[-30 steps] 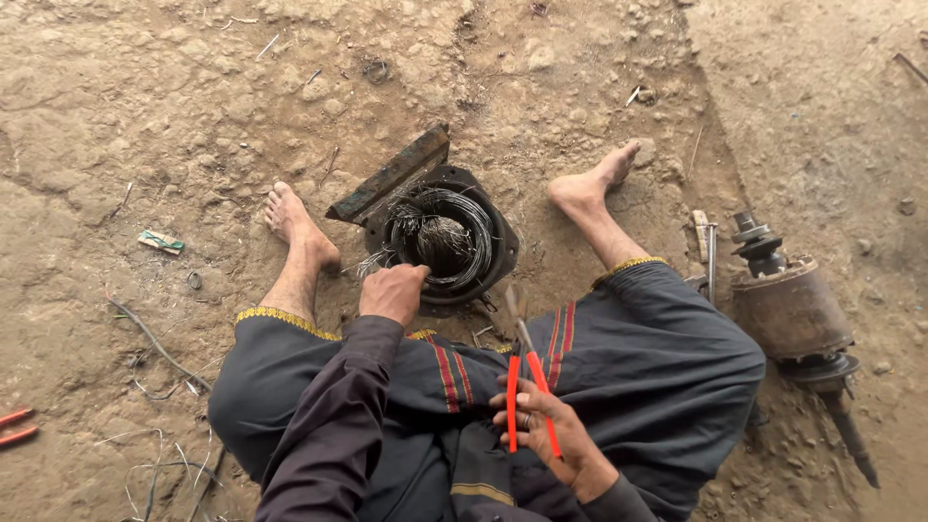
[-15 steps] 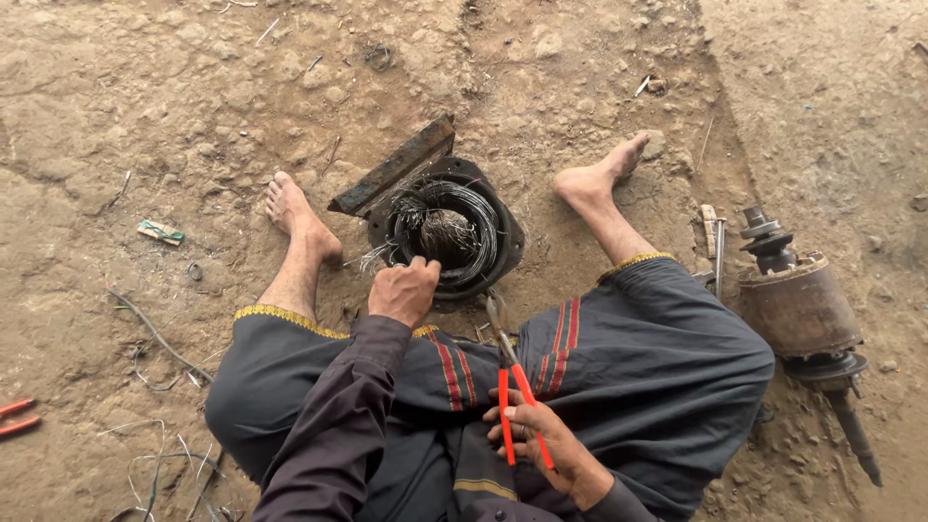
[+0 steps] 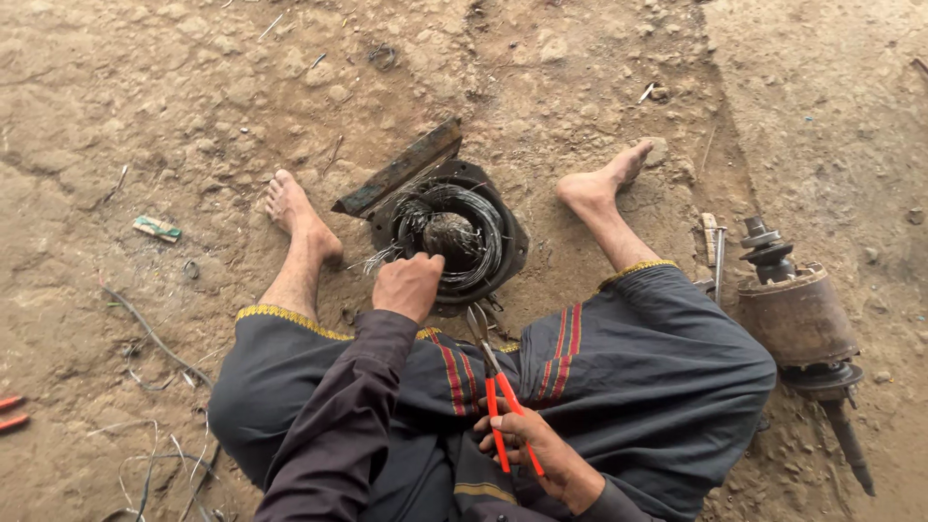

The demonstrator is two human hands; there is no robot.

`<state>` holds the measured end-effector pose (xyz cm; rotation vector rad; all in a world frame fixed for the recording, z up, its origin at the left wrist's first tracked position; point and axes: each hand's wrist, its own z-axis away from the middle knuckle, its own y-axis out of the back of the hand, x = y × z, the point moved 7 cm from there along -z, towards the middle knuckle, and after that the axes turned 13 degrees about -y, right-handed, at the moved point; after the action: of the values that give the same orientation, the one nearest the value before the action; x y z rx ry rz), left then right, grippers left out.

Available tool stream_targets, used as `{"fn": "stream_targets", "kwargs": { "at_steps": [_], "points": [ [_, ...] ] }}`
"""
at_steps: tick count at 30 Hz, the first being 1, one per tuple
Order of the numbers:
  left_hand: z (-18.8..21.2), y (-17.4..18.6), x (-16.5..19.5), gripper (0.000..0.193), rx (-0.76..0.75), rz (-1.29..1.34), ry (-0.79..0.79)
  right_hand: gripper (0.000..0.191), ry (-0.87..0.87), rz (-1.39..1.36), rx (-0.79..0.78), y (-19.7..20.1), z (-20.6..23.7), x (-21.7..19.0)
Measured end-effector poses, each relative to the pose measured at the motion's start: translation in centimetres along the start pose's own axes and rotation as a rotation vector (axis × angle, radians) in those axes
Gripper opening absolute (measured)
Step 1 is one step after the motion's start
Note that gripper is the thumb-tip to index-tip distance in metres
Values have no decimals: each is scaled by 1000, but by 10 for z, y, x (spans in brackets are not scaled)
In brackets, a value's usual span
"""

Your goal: The person sits on the ground holding red-handled pliers and pulls wire windings out of an electric motor stator, cutting and stripping the wire by hand and with the pliers, letting the removed wire accumulate on the stator housing.

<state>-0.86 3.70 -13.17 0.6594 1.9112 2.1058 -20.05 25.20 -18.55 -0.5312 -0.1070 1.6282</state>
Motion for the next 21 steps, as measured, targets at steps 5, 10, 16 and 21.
{"fn": "stream_targets", "kwargs": {
  "at_steps": [5, 10, 16, 21],
  "points": [
    [1, 11, 2, 16, 118, 53, 31, 67, 0, -8, -5, -4, -1, 0],
    [-2, 0, -1, 13, -48, 64, 41, 68, 3, -1, 27, -5, 7, -1],
    [-1, 0, 7, 14, 58, -7, -58, 68, -14, -24, 42, -5, 6, 0],
    [6, 9, 9, 26, 174, 63, -24, 68, -14, -35, 37, -5, 5, 5]
  ]
}}
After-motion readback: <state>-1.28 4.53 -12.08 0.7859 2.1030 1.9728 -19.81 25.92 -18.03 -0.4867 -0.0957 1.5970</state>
